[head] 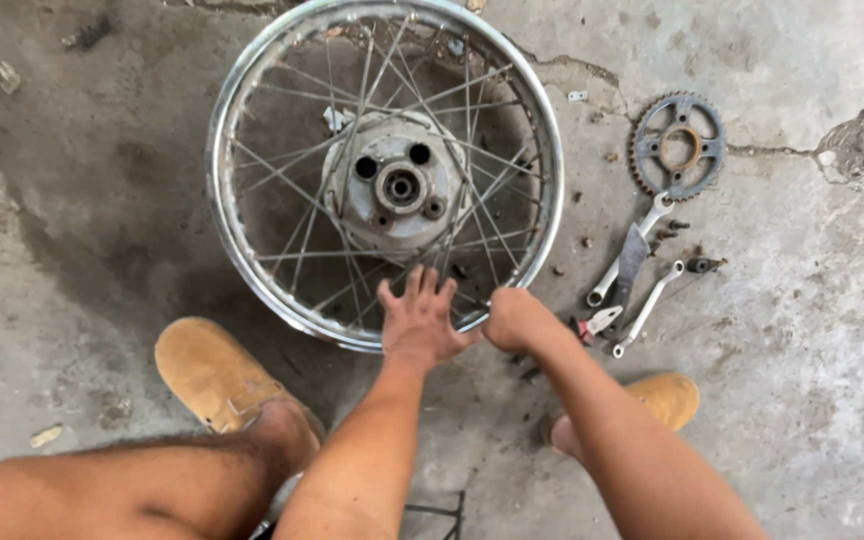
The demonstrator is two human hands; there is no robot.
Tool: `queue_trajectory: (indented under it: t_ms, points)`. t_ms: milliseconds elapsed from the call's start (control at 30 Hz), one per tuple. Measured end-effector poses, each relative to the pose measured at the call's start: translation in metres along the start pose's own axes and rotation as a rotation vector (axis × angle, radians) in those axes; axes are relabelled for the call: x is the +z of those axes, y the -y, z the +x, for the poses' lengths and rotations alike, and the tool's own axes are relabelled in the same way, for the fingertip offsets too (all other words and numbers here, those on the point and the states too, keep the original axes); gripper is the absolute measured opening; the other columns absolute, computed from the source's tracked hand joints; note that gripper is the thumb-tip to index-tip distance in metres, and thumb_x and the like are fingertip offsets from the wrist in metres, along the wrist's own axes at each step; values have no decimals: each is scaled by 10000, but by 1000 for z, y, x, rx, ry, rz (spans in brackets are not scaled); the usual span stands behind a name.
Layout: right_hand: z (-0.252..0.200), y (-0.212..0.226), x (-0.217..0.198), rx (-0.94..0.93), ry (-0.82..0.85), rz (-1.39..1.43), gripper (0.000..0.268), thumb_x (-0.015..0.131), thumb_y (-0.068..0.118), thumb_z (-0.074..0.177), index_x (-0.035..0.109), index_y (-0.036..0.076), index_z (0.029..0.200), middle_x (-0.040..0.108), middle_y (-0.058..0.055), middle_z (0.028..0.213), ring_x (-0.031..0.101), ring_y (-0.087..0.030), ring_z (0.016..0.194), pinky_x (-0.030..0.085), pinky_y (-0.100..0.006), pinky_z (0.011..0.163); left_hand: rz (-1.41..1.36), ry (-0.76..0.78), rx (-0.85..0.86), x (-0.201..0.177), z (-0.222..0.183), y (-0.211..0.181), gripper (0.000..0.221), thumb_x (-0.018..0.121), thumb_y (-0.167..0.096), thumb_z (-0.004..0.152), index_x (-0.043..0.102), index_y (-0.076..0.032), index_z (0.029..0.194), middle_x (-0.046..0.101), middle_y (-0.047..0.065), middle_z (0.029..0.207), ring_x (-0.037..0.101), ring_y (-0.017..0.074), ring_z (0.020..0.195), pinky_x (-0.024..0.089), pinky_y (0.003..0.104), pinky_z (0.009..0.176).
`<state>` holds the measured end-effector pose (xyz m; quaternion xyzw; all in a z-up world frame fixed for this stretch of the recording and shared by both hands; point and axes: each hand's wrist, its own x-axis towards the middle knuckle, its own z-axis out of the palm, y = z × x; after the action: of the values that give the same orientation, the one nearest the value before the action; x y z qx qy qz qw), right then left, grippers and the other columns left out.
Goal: The person sits on the floor and uses a spoke wrench to tighten and loosen the nipples of the spokes on a motorcycle wheel. They rotate the wheel periodically to access different spokes and continue adjusting tension across the rim.
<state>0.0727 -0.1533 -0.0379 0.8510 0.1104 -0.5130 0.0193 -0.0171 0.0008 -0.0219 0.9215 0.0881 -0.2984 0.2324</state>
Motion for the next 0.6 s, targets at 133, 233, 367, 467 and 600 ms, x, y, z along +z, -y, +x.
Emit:
queue_trajectory:
  t_ms: [133, 233, 367, 467, 600]
  points:
    - [3, -22, -14, 158, 352, 439, 447, 524, 233, 908, 686, -122, 1128, 670, -255, 722, 617, -285, 478, 486, -403, 452, -8, 7, -8, -16, -8, -5, 893, 541, -857, 739, 541, -238, 1384, 479, 75, 1504, 304, 242, 1489, 220, 694, 1093]
    - [30, -35, 12, 142, 258, 409, 383, 521, 194, 883, 767, -96, 920, 693, -259, 636, 647, -299, 439, 473, -447, 382, -4, 39, -20, -22, -10, -6, 909, 519, -882, 734, 531, -253, 1391, 479, 64, 1501, 301, 232, 1489, 229, 679, 1094]
    - [-9, -20, 12, 294, -61, 759, 386, 535, 201, 899, 730, -124, 970, 698, -278, 672, 669, -351, 546, 494, -483, 446, -35, -28, 5, -15, -10, -5, 860, 575, -824, 741, 567, -227, 1360, 507, 84, 1484, 331, 246, 1482, 243, 690, 1088]
    - [-37, 7, 10, 232, -153, 637, 371, 540, 166, 890, 731, -94, 1071, 730, -305, 899, 707, -455, 927, 543, -573, 777, -24, -29, 16, -12, -8, -1, 845, 591, -803, 737, 550, -233, 1359, 499, 86, 1477, 330, 258, 1478, 244, 703, 1077]
    - [-73, 66, 42, 363, -411, 837, 341, 473, 94, 965, 552, -10, 1280, 700, -339, 1141, 670, -497, 1138, 549, -640, 940, 35, -75, 36, 16, 9, 4, 618, 611, -551, 797, 537, -254, 1334, 481, 91, 1441, 316, 279, 1469, 239, 725, 1056]
